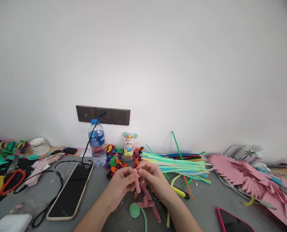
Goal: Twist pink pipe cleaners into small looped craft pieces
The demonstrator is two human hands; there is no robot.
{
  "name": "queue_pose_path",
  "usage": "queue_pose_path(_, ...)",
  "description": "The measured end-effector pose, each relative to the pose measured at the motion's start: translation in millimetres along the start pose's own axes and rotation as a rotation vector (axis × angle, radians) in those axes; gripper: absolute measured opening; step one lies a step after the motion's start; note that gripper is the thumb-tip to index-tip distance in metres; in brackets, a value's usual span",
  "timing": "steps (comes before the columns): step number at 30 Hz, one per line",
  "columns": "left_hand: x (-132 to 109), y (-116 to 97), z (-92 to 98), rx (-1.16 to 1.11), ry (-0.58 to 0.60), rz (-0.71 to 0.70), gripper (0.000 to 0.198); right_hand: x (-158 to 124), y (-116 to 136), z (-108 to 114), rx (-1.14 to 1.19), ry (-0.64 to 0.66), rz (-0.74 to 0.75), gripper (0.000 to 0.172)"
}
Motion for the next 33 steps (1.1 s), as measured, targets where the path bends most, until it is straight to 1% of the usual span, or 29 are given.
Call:
queue_pose_path(3, 1.2, 1.3, 2.8, 0.093, -0.023, -0.028, 0.035, 1.0, 1.3, -2.1, -0.083, -0.006, -0.005, 0.031)
queue_pose_path(7, 2.1, 3.2, 5.2, 0.186, -0.024, -0.054, 0.035, 2.4, 4.3, -4.4, -0.178, -0.020, 0.069, 0.035)
queue_pose_path(12, -0.9, -2.4, 0.9, 0.145, -0.023, -0.017, 0.039, 1.5, 6.1, -5.0, -0.255, -0.049, 0.145, 0.033)
queue_pose_path(16, -3.4, -9.7, -2.5, 0.114, -0.022, -0.046, 0.041, -0.1, 6.8, -5.9, -0.258, -0.062, 0.164, 0.033)
queue_pose_path(20, -3.3, -10.9, -3.6, 0.075, -0.031, -0.073, 0.043, -0.3, 6.9, -6.8, -0.248, -0.066, 0.171, 0.033)
queue_pose_path(23, -1.7, -10.4, -3.2, 0.090, -0.074, -0.128, 0.045, 0.0, 6.6, -7.2, -0.240, -0.064, 0.170, 0.032)
queue_pose_path(26, -1.0, -10.3, -1.2, 0.144, -0.155, -0.170, 0.045, -0.3, 7.8, -7.6, -0.242, -0.069, 0.181, 0.031)
queue_pose_path(30, -2.4, -12.0, 3.6, 0.233, -0.250, -0.183, 0.042, -2.6, 12.9, -10.1, -0.269, -0.060, 0.215, 0.030)
queue_pose_path(33, -1.7, -12.3, 9.4, 0.229, -0.296, -0.187, 0.043, -4.5, 16.6, -12.3, -0.301, -0.050, 0.259, 0.027)
Point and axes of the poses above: each hand's wrist, its own x-axis towards the middle knuckle, its own z-axis out of the back of the hand, y = z × x, the point moved 3 cm from there along x, towards the middle knuckle, and after that the axes turned 2 degrees about x, right-handed, at the moved point
